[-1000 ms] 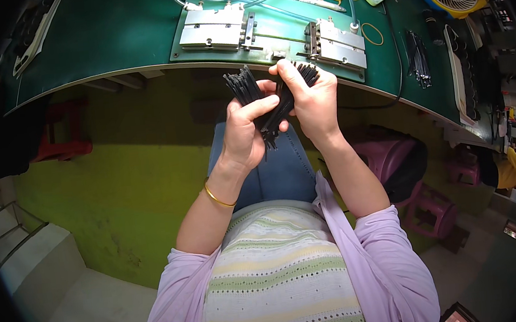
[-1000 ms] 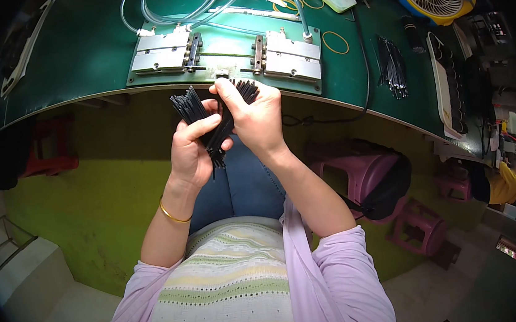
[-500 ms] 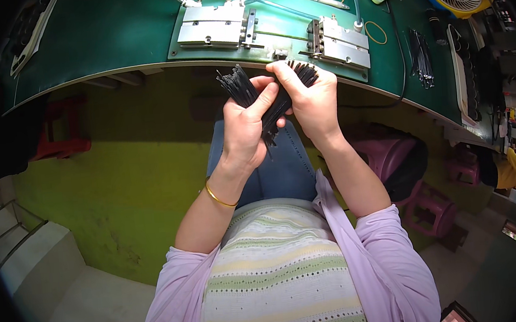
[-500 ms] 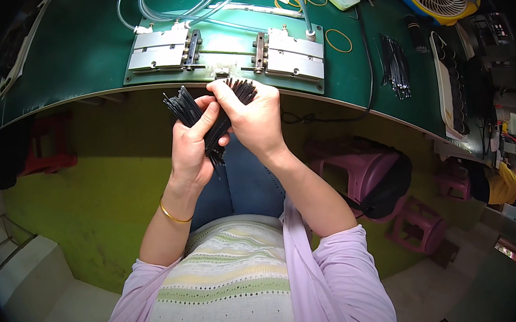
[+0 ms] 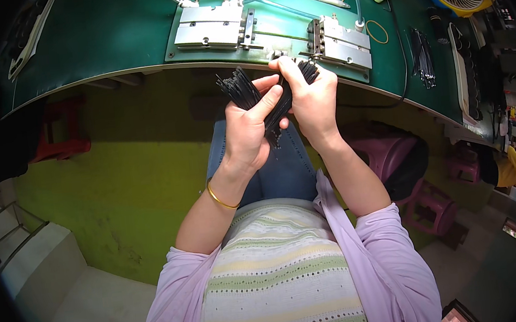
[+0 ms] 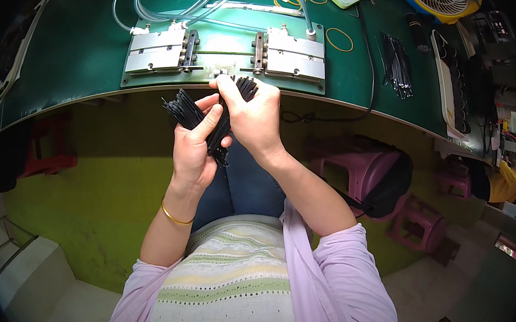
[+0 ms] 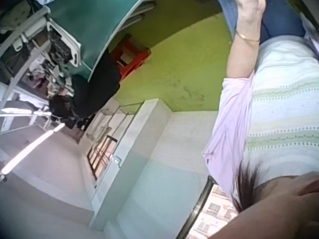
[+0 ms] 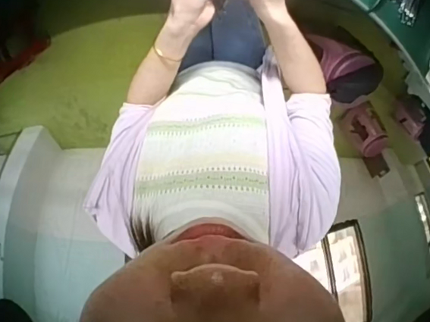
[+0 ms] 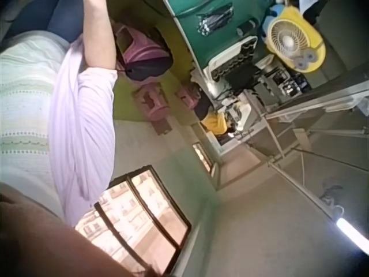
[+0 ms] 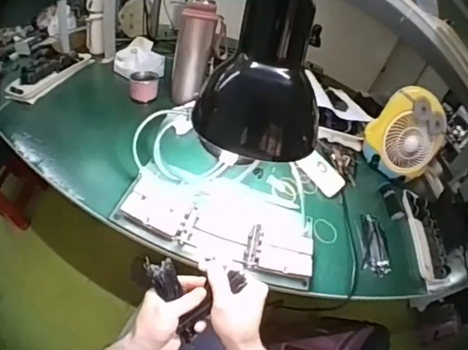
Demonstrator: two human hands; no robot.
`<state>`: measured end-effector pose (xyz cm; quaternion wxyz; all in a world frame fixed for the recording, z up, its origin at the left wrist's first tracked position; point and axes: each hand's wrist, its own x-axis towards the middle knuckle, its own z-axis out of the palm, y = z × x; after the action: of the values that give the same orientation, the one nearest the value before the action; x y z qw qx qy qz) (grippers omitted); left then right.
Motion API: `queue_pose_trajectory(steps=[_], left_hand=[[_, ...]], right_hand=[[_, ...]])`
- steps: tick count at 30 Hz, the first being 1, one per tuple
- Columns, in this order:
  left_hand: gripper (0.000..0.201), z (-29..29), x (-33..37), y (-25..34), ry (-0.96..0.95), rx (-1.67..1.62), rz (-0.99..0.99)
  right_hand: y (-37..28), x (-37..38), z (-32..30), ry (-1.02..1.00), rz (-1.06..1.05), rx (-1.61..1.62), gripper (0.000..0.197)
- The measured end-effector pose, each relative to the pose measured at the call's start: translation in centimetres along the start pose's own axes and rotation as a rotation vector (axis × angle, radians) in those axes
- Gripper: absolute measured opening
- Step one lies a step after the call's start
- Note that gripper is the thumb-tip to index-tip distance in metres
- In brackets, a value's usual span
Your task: Sorting small black components and placing them into an assembly fixture on a workbench.
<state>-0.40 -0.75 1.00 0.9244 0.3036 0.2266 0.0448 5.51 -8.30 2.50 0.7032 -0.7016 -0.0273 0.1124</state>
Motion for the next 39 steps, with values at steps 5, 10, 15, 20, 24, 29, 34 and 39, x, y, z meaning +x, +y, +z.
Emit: queue_pose_trajectory(steps=[5,10,15,20,24,29,34,39], left_hand=[[0.02,0.0,0.0,-0.2,-0.003,0.024,-0.014],[0.021,0.0,0.2,-0.2,-0.011,0.029,-0.016],[0.021,-0.2,0.3,-0.2,-0.014,0.027,0.0],[0.02,0.2,0.2,-0.2,0.012,0.053,0.024],[0.018,1.4,-1.2,0.1,0.06,0.14,0.061],[0.013,0.7,-4.6,-1.1,0.128,0.153,0.13],[0.015,-3.4,-8.1,-0.4,-0.194,0.025,-0.214],[0.012,-0.4,-10.9,0.4,-0.233,0.369,0.012]], right_hand=[[0.0,0.2,-0.1,0.004,0.029,0.038,0.018],[0.3,0.3,-0.1,0.009,0.026,0.06,0.018],[-0.1,0.5,0.0,0.004,0.059,0.078,0.018],[-0.1,0.5,-0.2,-0.032,0.045,0.077,0.019],[-0.4,-0.4,-1.1,-0.115,0.092,0.127,0.019],[-2.4,-3.2,-4.0,-0.443,0.147,0.205,0.019],[-4.2,-7.0,-7.0,-0.618,0.222,0.061,0.018],[-4.0,-9.2,-8.5,-0.675,0.194,0.071,0.016]])
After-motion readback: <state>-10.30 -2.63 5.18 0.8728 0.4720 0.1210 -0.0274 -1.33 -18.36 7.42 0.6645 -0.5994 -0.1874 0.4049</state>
